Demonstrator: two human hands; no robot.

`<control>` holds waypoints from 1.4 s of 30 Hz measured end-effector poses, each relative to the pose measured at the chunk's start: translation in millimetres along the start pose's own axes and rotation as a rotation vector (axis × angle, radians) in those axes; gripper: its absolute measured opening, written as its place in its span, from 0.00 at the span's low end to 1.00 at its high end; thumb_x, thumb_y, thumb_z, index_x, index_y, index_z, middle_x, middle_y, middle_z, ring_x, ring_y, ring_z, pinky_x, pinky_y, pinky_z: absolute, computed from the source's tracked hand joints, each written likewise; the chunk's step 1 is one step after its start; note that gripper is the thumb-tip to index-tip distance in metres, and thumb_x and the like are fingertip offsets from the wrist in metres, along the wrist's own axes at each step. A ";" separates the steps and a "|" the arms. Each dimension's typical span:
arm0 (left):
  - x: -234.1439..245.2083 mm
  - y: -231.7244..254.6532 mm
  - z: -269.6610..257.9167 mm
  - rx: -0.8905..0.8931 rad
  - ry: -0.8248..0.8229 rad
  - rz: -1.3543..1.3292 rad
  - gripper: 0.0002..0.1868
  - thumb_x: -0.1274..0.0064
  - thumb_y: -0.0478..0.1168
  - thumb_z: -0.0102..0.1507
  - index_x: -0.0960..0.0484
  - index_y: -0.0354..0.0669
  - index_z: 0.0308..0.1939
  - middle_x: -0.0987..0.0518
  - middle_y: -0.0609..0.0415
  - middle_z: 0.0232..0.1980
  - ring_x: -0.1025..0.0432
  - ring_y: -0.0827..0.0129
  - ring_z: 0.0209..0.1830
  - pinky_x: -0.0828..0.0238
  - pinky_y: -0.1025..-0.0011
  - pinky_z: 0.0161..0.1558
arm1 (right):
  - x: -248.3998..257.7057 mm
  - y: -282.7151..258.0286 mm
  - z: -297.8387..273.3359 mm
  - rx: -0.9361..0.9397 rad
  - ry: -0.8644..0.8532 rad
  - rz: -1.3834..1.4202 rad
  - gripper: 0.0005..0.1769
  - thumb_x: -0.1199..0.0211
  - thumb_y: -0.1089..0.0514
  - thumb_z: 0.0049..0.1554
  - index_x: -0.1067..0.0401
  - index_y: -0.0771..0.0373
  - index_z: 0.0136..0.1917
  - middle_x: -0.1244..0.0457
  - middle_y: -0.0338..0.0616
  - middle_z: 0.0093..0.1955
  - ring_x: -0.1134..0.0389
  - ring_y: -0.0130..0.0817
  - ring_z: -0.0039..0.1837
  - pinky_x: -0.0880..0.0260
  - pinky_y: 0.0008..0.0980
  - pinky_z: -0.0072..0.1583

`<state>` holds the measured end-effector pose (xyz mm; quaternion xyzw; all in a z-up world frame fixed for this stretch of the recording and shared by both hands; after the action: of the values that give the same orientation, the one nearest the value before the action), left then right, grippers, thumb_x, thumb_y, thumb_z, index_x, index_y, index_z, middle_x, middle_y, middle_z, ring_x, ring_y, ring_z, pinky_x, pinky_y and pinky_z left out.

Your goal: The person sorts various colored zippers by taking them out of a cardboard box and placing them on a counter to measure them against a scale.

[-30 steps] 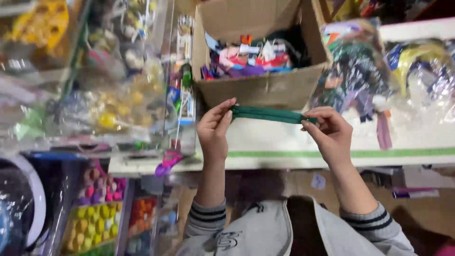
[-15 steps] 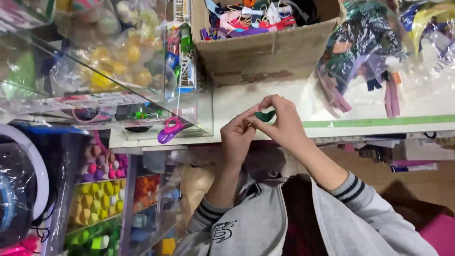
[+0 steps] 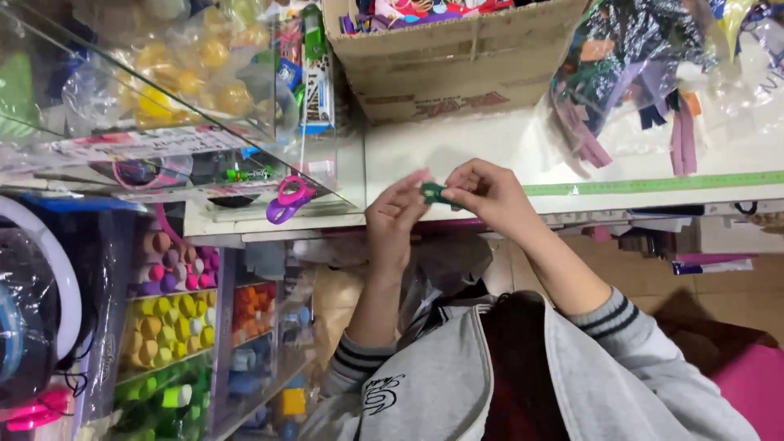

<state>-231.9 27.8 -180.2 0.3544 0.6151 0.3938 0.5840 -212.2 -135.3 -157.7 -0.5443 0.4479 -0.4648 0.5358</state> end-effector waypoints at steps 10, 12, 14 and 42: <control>48.8 16.8 -11.8 -0.251 0.008 0.729 0.27 0.71 0.23 0.65 0.43 0.33 0.70 0.31 0.40 0.67 0.39 0.48 0.68 0.44 0.50 0.66 | -45.4 53.8 79.8 -0.032 -0.172 -0.399 0.08 0.29 0.62 0.48 0.25 0.64 0.41 0.33 0.49 0.36 0.29 0.41 0.39 0.28 0.38 0.43; 51.4 13.6 -12.9 -0.209 -0.008 0.834 0.29 0.72 0.21 0.64 0.45 0.31 0.71 0.31 0.39 0.67 0.35 0.46 0.64 0.40 0.51 0.63 | -52.2 64.5 86.4 -0.028 -0.211 -0.483 0.07 0.28 0.59 0.47 0.24 0.61 0.39 0.33 0.47 0.34 0.29 0.44 0.39 0.29 0.40 0.45; 57.1 1.5 -12.1 -0.191 -0.072 0.865 0.30 0.73 0.19 0.63 0.46 0.28 0.71 0.35 0.34 0.69 0.53 0.39 0.74 0.52 0.44 0.70 | -57.2 76.1 90.7 -0.027 -0.253 -0.590 0.07 0.28 0.58 0.46 0.23 0.59 0.39 0.32 0.47 0.34 0.29 0.47 0.43 0.30 0.41 0.47; 59.0 -35.5 -1.8 -0.220 -0.077 1.220 0.22 0.63 0.27 0.68 0.35 0.32 0.67 0.29 0.35 0.64 0.44 0.46 0.71 0.43 0.54 0.68 | 116.4 58.3 16.7 -0.208 -0.002 -0.826 0.10 0.35 0.54 0.55 0.22 0.59 0.49 0.31 0.52 0.43 0.31 0.54 0.52 0.33 0.47 0.54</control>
<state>-236.8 64.9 -238.0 0.5939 0.2361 0.7046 0.3085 -175.8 -248.7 -212.8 -0.7298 0.2361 -0.5920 0.2473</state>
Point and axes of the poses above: each hand's wrist, its own z-axis towards the middle knuckle, its own x-axis out of the back of the hand, y = z × x, the point moved 3 cm from there along z, towards the middle knuckle
